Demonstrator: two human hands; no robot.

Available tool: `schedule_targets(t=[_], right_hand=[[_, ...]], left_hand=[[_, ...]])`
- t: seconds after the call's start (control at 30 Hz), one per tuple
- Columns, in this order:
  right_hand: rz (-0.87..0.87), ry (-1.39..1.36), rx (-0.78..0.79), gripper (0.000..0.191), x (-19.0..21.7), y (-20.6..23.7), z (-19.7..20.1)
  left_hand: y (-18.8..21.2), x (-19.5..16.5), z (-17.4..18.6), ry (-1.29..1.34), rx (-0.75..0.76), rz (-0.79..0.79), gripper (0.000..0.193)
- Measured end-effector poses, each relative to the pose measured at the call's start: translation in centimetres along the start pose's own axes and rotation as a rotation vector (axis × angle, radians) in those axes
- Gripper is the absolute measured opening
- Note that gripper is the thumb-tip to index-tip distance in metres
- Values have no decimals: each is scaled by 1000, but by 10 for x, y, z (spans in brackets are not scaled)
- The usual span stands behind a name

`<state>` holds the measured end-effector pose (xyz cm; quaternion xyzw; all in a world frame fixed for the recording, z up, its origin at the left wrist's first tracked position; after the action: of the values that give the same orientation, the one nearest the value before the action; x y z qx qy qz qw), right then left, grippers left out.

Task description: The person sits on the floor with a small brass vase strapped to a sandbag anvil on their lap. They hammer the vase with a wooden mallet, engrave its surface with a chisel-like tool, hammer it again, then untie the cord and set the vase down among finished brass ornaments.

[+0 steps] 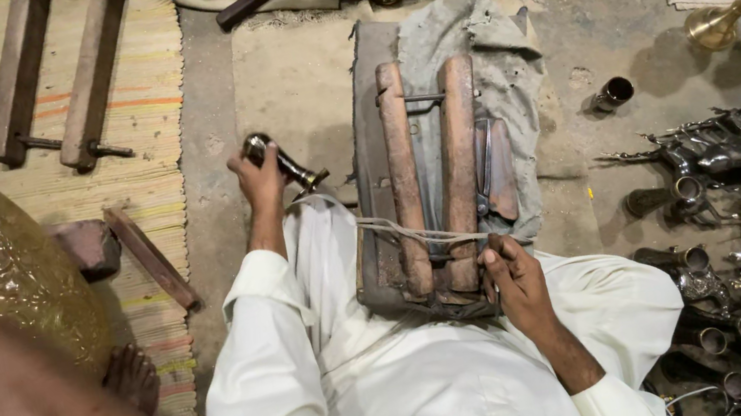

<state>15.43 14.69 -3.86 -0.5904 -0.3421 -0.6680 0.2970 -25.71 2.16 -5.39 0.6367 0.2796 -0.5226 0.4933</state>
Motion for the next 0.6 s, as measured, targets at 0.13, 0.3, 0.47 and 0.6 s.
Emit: schedule_targets(t=[0.13, 0.3, 0.47, 0.6], right_hand=[[-6, -10, 1, 28, 0, 0, 1], [-26, -43, -2, 26, -3, 0, 1], [-19, -62, 6, 24, -2, 1, 1], [11, -53, 20, 25, 3, 1, 0]], left_hand=[[1, 25, 5, -22, -94, 153, 68], [4, 32, 12, -254, -216, 250, 69], [3, 31, 22, -451, -284, 353, 77], [9, 32, 30, -498, -301, 336, 73]])
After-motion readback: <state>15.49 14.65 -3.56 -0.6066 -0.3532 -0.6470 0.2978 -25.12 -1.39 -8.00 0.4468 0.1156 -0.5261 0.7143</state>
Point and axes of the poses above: each hand's wrist, its own y-axis away from the middle knuckle, its own z-axis out of the back of the hand, x = y × z, the point moved 8 cm from there along -y, towards the middle knuckle, and after that the axes turned 10 degrees about x, right-handed, at the moved point
